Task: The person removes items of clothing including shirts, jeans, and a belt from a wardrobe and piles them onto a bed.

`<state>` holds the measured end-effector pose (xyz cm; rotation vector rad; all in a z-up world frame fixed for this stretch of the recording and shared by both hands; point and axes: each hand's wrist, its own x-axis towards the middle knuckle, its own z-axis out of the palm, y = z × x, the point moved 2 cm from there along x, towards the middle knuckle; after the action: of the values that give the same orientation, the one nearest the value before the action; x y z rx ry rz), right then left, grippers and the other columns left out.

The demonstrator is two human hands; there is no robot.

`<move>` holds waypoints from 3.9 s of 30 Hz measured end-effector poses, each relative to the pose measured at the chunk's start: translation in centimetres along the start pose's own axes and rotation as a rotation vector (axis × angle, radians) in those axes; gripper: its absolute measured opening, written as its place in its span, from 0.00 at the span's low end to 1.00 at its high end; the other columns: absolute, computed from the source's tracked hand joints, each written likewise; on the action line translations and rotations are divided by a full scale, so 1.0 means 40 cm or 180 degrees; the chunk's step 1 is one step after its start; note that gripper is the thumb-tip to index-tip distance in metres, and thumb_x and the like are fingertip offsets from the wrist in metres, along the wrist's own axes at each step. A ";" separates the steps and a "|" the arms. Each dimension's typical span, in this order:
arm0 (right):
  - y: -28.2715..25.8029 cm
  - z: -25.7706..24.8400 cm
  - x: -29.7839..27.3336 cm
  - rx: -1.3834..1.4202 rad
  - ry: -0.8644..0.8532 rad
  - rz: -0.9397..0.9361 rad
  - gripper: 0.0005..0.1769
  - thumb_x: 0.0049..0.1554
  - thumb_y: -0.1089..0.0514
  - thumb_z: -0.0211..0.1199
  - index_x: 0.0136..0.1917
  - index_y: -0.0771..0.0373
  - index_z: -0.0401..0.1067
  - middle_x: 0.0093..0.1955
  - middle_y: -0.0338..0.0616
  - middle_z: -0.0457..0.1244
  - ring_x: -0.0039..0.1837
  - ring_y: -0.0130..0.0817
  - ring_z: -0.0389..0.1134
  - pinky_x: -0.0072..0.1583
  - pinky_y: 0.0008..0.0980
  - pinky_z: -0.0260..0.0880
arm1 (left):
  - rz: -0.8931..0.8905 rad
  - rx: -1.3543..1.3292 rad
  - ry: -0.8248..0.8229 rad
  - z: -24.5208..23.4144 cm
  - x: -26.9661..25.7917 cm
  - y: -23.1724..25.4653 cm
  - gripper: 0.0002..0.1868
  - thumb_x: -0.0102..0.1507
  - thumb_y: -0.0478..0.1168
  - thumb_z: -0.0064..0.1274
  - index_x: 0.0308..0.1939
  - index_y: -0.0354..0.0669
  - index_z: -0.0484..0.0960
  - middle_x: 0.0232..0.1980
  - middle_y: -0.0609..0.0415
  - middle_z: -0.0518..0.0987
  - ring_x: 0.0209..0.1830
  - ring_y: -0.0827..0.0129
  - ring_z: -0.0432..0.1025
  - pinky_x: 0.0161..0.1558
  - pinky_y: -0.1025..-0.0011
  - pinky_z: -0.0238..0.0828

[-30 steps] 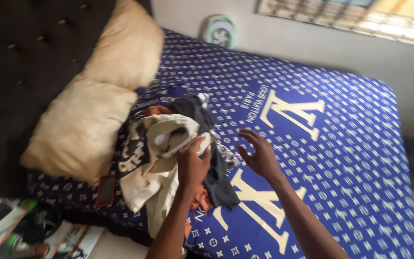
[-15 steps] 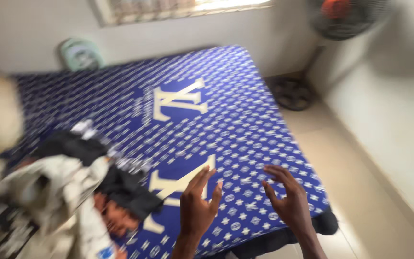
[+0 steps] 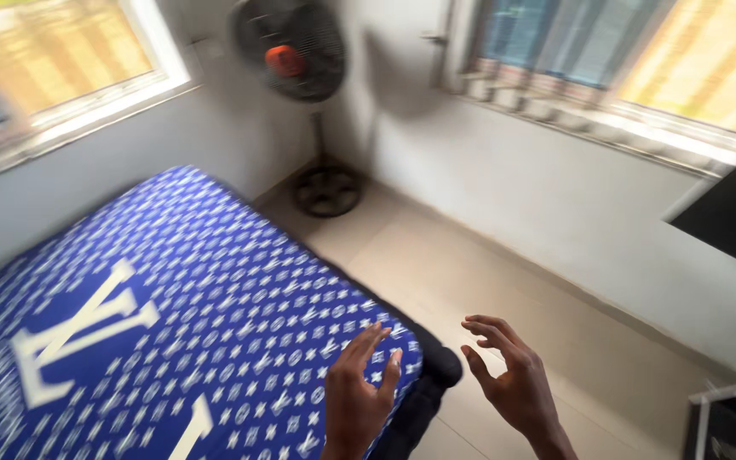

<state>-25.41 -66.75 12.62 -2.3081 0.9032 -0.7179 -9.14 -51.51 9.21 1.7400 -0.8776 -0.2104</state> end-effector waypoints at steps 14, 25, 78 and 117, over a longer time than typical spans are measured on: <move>0.306 -0.266 0.036 -0.0342 0.1143 0.0986 0.21 0.53 0.58 0.68 0.61 0.57 0.76 0.61 0.39 0.70 0.53 0.34 0.76 0.53 0.33 0.75 | 0.0401 -0.0481 -0.1431 0.521 0.245 0.129 0.23 0.57 0.42 0.61 0.56 0.44 0.85 0.62 0.43 0.82 0.62 0.52 0.75 0.60 0.60 0.71; 0.528 -0.547 0.138 -0.0704 0.2168 0.1580 0.20 0.53 0.60 0.68 0.59 0.59 0.76 0.61 0.41 0.69 0.56 0.34 0.75 0.55 0.31 0.77 | 0.1321 -0.1166 -0.2333 0.968 0.460 0.374 0.18 0.59 0.40 0.60 0.52 0.41 0.84 0.54 0.45 0.85 0.54 0.52 0.80 0.54 0.62 0.76; 1.844 -1.534 -0.697 -0.2486 0.4832 0.4803 0.27 0.47 0.47 0.78 0.54 0.64 0.79 0.53 0.55 0.71 0.56 0.46 0.73 0.56 0.39 0.73 | 0.3452 -0.2230 -0.5794 2.694 -0.165 1.286 0.23 0.57 0.40 0.64 0.55 0.36 0.82 0.51 0.37 0.82 0.51 0.44 0.77 0.51 0.56 0.74; 1.873 -1.514 -0.923 -0.2149 0.4184 0.6174 0.10 0.45 0.57 0.68 0.44 0.56 0.78 0.53 0.51 0.70 0.56 0.49 0.70 0.56 0.45 0.71 | 0.1556 -0.4481 -0.4565 2.748 0.120 1.727 0.16 0.66 0.20 0.55 0.58 0.26 0.81 0.53 0.46 0.83 0.52 0.67 0.79 0.58 0.73 0.76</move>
<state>-120.04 -104.38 -3.98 0.0621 3.2459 -0.7814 -96.73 -144.73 31.89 -0.1865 -1.4904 -1.4173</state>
